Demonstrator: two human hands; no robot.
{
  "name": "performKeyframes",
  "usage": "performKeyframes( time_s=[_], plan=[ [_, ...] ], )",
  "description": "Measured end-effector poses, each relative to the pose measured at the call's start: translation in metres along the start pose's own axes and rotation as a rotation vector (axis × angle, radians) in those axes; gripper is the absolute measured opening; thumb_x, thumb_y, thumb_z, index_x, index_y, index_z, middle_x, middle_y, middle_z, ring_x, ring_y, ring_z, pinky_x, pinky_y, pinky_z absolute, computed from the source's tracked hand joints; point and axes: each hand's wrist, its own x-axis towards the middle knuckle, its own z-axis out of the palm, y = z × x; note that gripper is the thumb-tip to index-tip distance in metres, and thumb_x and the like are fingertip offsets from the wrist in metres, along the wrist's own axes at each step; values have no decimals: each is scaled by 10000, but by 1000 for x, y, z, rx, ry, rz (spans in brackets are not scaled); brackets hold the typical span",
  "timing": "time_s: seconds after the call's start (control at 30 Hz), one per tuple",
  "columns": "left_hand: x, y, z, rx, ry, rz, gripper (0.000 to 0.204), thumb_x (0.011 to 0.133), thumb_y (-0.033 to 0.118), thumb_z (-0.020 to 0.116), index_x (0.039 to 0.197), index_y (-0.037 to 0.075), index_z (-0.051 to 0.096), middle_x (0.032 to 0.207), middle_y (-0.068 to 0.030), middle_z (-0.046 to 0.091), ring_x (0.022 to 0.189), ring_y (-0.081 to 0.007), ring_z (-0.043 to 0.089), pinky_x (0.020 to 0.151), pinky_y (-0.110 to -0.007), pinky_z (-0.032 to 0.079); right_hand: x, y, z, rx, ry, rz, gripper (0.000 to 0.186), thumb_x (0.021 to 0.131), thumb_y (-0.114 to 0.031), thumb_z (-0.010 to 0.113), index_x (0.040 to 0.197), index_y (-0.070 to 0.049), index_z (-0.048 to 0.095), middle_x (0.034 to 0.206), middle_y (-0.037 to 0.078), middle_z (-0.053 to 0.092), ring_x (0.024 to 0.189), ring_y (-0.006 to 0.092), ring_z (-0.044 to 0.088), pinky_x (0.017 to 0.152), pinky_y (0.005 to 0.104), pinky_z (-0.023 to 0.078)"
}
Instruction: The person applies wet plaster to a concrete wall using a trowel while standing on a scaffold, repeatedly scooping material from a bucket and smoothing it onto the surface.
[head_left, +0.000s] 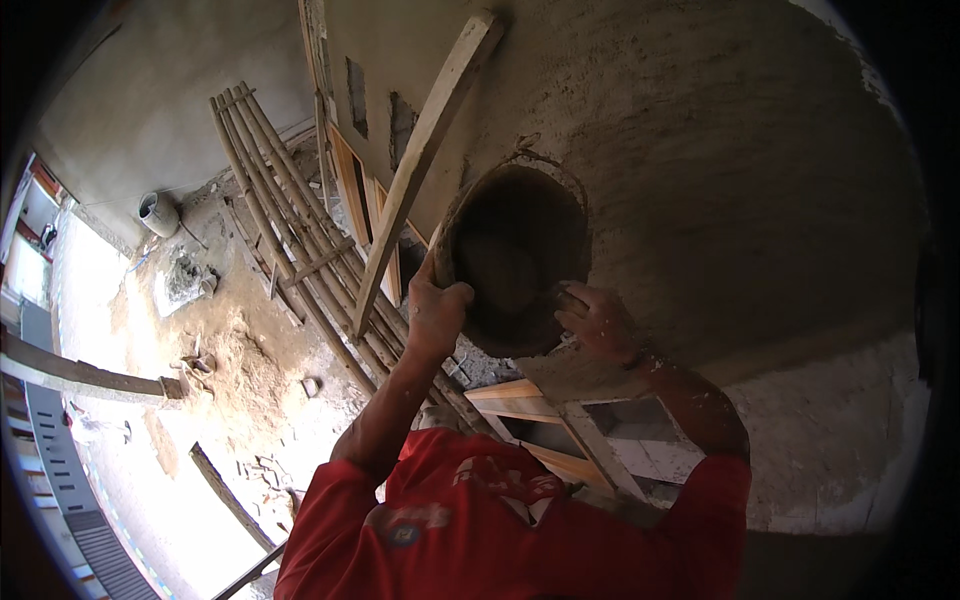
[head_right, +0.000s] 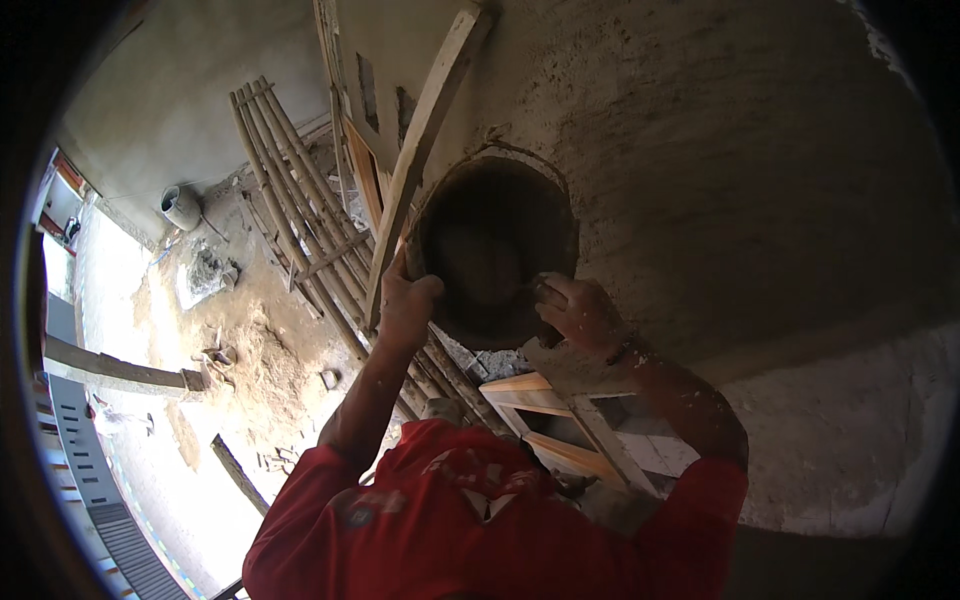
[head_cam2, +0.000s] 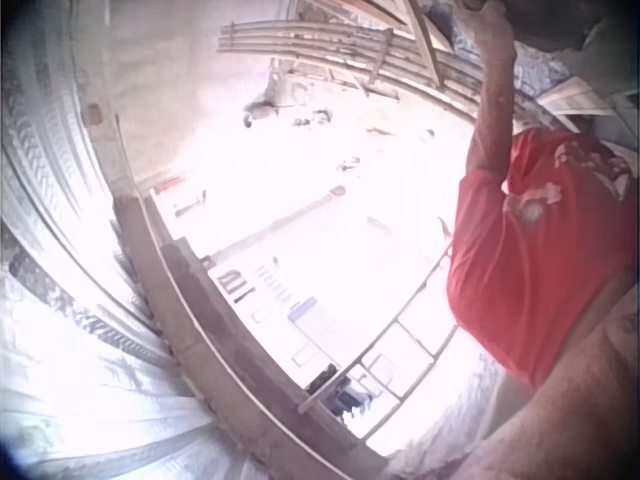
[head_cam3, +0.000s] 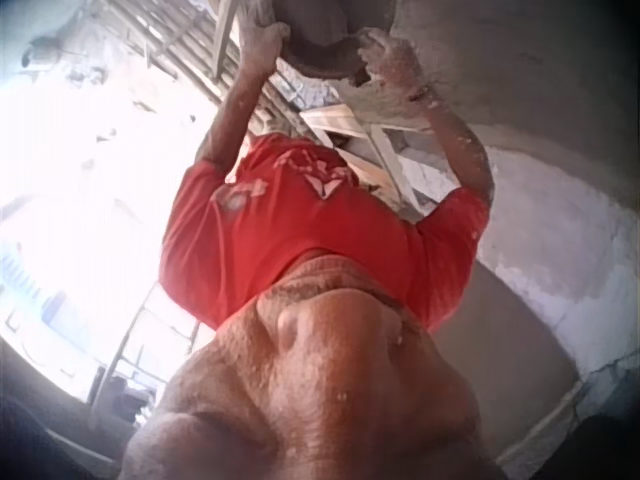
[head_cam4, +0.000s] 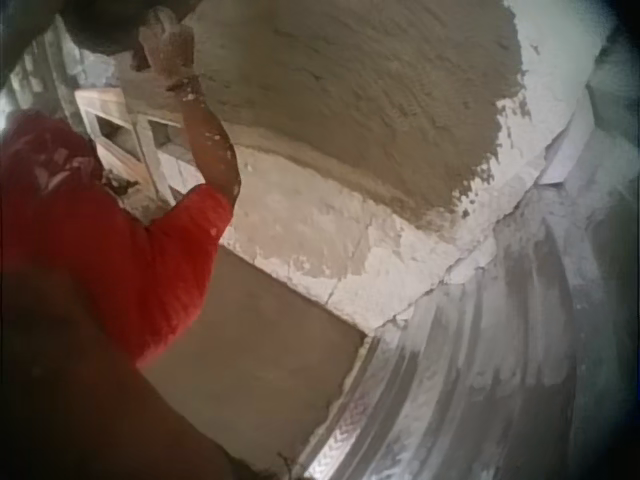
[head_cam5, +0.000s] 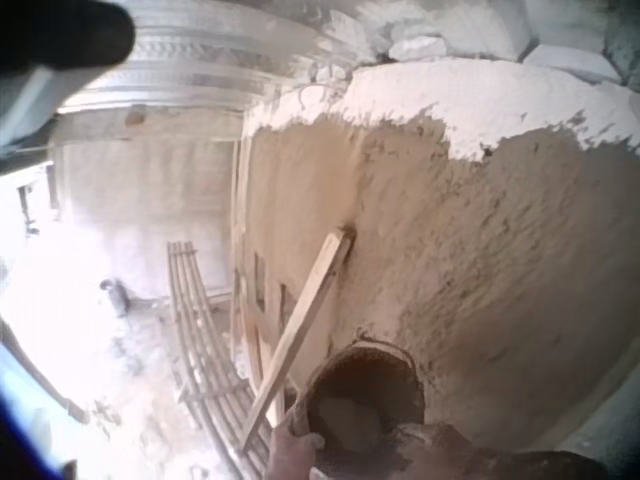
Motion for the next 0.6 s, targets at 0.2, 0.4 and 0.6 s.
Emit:
performKeyframes(
  time_s=[0.2, 0.4, 0.6],
  plan=[
    [2, 22, -10, -32, 70, -16, 617, 679, -68, 497, 1296, -73, 482, 1119, -121, 626, 996, -185, 617, 884, -281, 488, 21, 9, -21, -87, 14, -73, 402, 789, -197, 709, 1115, 11, 598, 918, 203, 674, 866, 350, 667, 737, 402, 526],
    [0, 26, -33, -174, 158, 76, 558, 688, -70, 493, 1246, -59, 511, 1060, -101, 639, 919, -169, 628, 826, -269, 505, 38, -60, -79, -82, 19, -156, 422, 754, -191, 744, 1109, -5, 611, 937, 186, 661, 862, 306, 662, 740, 380, 514],
    [-15, 33, -70, -128, 271, 96, 548, 685, -68, 496, 1232, -37, 520, 1057, -91, 635, 907, -165, 628, 827, -276, 507, 53, -160, -156, 21, -163, -105, 497, 771, -204, 753, 1187, 1, 573, 881, 135, 671, 781, 228, 642, 715, 365, 506]
  ],
)
